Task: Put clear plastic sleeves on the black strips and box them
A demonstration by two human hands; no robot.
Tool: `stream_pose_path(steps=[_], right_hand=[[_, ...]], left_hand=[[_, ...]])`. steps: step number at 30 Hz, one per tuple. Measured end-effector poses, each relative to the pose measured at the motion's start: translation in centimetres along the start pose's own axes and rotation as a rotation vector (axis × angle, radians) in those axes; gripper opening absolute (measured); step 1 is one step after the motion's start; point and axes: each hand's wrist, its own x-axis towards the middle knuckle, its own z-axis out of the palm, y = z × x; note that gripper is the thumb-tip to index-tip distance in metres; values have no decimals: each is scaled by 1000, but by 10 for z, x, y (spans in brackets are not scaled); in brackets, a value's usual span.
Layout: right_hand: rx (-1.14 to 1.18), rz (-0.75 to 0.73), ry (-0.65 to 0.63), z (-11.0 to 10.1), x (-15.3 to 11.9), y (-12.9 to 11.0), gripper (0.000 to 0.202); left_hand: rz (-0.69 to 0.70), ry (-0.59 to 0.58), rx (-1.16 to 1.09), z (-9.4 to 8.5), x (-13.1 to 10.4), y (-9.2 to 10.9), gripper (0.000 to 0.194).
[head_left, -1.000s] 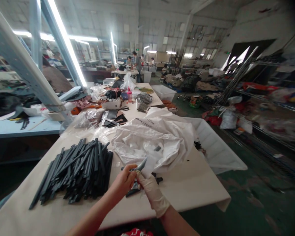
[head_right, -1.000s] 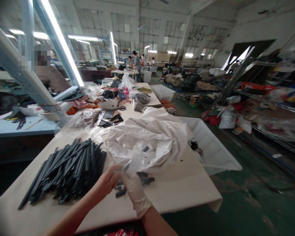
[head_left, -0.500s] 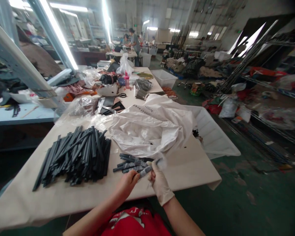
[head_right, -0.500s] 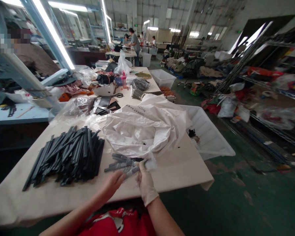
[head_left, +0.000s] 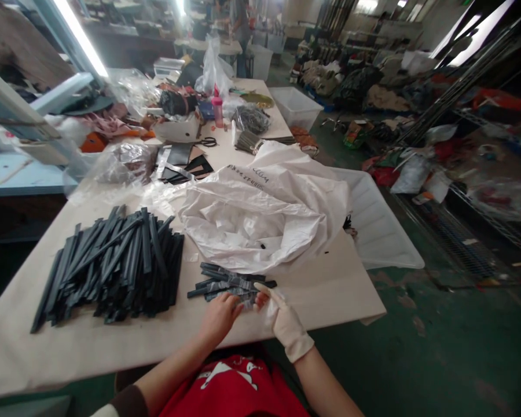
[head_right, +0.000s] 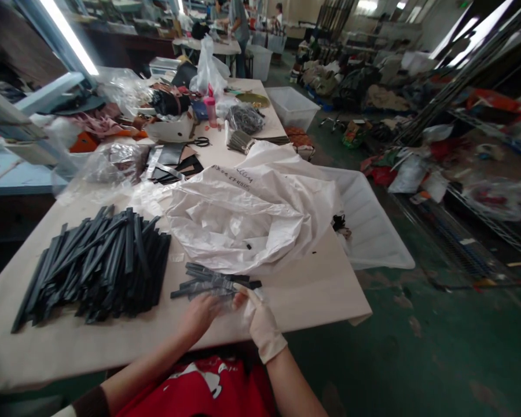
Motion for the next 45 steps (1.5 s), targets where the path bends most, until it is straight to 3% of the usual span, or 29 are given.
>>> stream_pose_path(steps=[2,5,9,13,16,18,21,22,24,26,29,32,35,38,41,43,45], right_hand=[[-61,-55,-49,21,5,-14,27],[-133,-100,-131,44,11,-31,26],[-171,-21,-241,64,13,-40,27],[-171,59,-340,87,16,-29,26],[-260,72,-363,104,21,-16,24],[-314,77,-321,110,27,-9,30],[-278,64,-235,111,38,-5,38],[-251,49,-226,111,41,-5,39],[-218,12,-236,111,46,-5,37],[-217,-28,-225,113,47,-8,36],[-236,-84,-159,120,41,-13,37],[-205,-135,-131,127,33,-19,39],[-116,-177,-116,130,26,-21,36],[9,-145,-107,130,19,-22,33],[168,-25,-156,131,8,-26,28],[250,44,-197,134,-2,-28,26],[283,65,-229,139,-13,-28,26]], left_hand=[[16,-50,-182,-15,7,19,35],[-80,-126,-477,-39,22,42,33],[-137,74,-619,-74,33,47,27],[-127,356,-541,-96,30,41,26],[-88,381,-437,-104,27,32,27],[-40,348,-358,-116,27,14,31],[-85,411,-59,-155,26,-37,34],[-170,465,83,-171,25,-60,34],[-480,510,393,-201,23,-105,35],[-618,501,446,-221,25,-144,37],[-668,458,460,-229,33,-176,37],[-618,436,475,-225,37,-185,32],[-561,448,486,-225,32,-181,30],[-506,509,486,-224,16,-158,33],[-243,583,325,-207,-16,-108,28],[16,522,121,-190,-42,-66,23],[187,455,-18,-175,-65,-29,17]])
